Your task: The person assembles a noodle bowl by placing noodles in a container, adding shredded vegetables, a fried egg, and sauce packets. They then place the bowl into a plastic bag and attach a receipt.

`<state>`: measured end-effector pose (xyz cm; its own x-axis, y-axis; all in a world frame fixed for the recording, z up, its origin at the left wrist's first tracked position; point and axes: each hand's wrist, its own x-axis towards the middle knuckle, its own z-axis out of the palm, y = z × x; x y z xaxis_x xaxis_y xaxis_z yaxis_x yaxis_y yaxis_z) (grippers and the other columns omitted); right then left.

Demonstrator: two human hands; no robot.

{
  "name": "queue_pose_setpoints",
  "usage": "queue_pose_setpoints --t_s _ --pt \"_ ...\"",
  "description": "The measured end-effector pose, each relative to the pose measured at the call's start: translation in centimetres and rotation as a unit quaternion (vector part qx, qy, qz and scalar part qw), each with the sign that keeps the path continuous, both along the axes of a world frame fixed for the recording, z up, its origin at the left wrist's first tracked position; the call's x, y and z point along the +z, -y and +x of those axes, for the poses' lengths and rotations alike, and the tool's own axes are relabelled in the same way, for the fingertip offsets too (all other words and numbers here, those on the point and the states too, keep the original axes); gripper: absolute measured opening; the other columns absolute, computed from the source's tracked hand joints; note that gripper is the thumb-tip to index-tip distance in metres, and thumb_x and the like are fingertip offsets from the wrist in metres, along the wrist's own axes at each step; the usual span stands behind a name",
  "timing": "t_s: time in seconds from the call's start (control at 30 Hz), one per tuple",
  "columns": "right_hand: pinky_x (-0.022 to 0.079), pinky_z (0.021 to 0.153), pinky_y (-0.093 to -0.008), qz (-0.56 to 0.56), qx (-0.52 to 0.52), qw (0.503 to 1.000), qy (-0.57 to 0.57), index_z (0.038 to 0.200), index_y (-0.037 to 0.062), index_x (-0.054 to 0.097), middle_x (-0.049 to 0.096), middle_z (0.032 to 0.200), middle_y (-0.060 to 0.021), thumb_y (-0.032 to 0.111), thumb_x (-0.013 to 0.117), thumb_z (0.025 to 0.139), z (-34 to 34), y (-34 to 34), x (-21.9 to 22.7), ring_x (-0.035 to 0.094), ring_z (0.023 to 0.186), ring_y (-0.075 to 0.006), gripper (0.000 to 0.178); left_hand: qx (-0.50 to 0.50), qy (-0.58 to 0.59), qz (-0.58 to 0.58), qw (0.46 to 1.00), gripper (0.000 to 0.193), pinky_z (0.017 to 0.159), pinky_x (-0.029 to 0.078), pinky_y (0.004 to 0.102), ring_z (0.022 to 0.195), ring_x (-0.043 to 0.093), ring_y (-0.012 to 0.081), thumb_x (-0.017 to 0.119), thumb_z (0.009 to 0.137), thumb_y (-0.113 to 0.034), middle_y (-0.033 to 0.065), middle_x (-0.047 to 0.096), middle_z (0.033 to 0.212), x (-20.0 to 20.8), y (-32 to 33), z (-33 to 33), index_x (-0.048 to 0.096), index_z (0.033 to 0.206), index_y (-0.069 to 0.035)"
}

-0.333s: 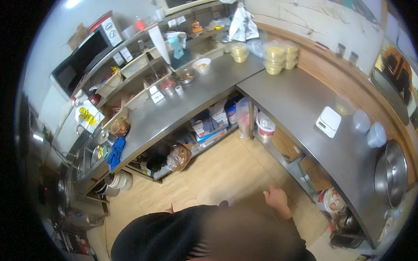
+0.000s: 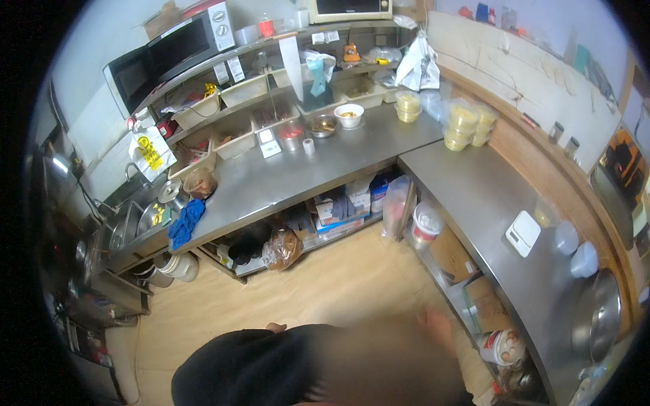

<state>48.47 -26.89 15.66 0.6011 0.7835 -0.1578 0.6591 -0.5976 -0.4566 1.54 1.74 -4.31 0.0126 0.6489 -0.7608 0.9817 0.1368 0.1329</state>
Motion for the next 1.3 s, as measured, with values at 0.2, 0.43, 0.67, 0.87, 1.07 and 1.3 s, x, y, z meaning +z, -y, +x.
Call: queue_pose_setpoints --t_s 0.2,0.43,0.67,0.87,1.07,1.3 --pt "0.052 0.071 -0.0462 0.011 0.002 0.999 0.045 0.108 0.0035 0.064 0.068 0.081 -0.0202 0.026 0.062 0.081 -2.5 -5.9 0.7 0.065 0.079 -0.0387 0.035 -0.034 0.141 0.008 0.989 0.052 0.073 0.052 0.0379 0.07 0.067 0.025 0.038 0.094 -0.043 0.012 0.071 0.084 0.9 -6.3 2.6 0.071 0.089 -0.003" --pt "0.053 0.072 -0.0453 -0.014 0.091 0.995 0.041 0.108 0.0018 0.063 0.068 0.082 -0.0189 0.026 0.064 0.082 -5.0 -17.0 0.9 0.065 0.08 -0.0375 0.036 -0.196 0.059 0.087 0.975 0.046 0.075 0.051 0.0436 0.085 0.066 0.0349 0.044 0.095 -0.041 0.017 0.07 0.089 -1.2 -10.8 -6.1 0.069 0.097 -0.002" --pt "0.051 0.069 -0.0455 0.058 0.116 0.988 0.079 0.092 0.0045 0.067 0.067 0.081 -0.0181 0.022 0.062 0.082 -9.1 -26.8 2.1 0.064 0.078 -0.037 0.021 0.06 0.008 0.008 0.998 0.051 0.081 0.05 0.0464 0.092 0.064 0.0385 0.04 0.096 -0.044 0.02 0.069 0.092 -2.5 -10.2 -16.6 0.069 0.098 -0.003" --pt "0.047 0.06 -0.0495 0.138 0.149 0.977 0.073 0.071 0.0044 0.063 0.062 0.07 -0.0185 0.017 0.059 0.081 -8.6 -33.5 1.2 0.061 0.067 -0.0384 0.016 0.043 -0.009 -0.054 0.998 0.055 0.084 0.049 0.0464 0.094 0.064 0.0382 0.037 0.095 -0.048 0.0209 0.068 0.094 -3.1 -12.7 -17.5 0.069 0.096 -0.003" --pt "0.044 0.056 -0.0471 0.221 0.137 0.964 0.05 0.067 0.0044 0.06 0.058 0.062 -0.0154 0.017 0.062 0.081 -4.7 -43.6 -0.6 0.058 0.062 -0.0375 0.019 -0.018 -0.008 -0.039 0.999 0.059 0.086 0.049 0.0464 0.096 0.063 0.0378 0.034 0.094 -0.051 0.0218 0.068 0.095 -5.4 -17.7 -12.9 0.069 0.094 -0.003" --pt "0.041 0.053 -0.0464 0.247 0.193 0.95 -0.013 0.064 0.0039 0.055 0.057 0.067 -0.0169 0.022 0.066 0.081 0.7 -59.1 2.2 0.055 0.062 -0.0383 0.027 -0.228 -0.073 0.053 0.97 0.041 0.082 0.051 0.0431 0.096 0.065 0.0305 0.047 0.09 -0.044 0.0121 0.069 0.096 -1.0 -27.2 -7.6 0.063 0.104 -0.009"
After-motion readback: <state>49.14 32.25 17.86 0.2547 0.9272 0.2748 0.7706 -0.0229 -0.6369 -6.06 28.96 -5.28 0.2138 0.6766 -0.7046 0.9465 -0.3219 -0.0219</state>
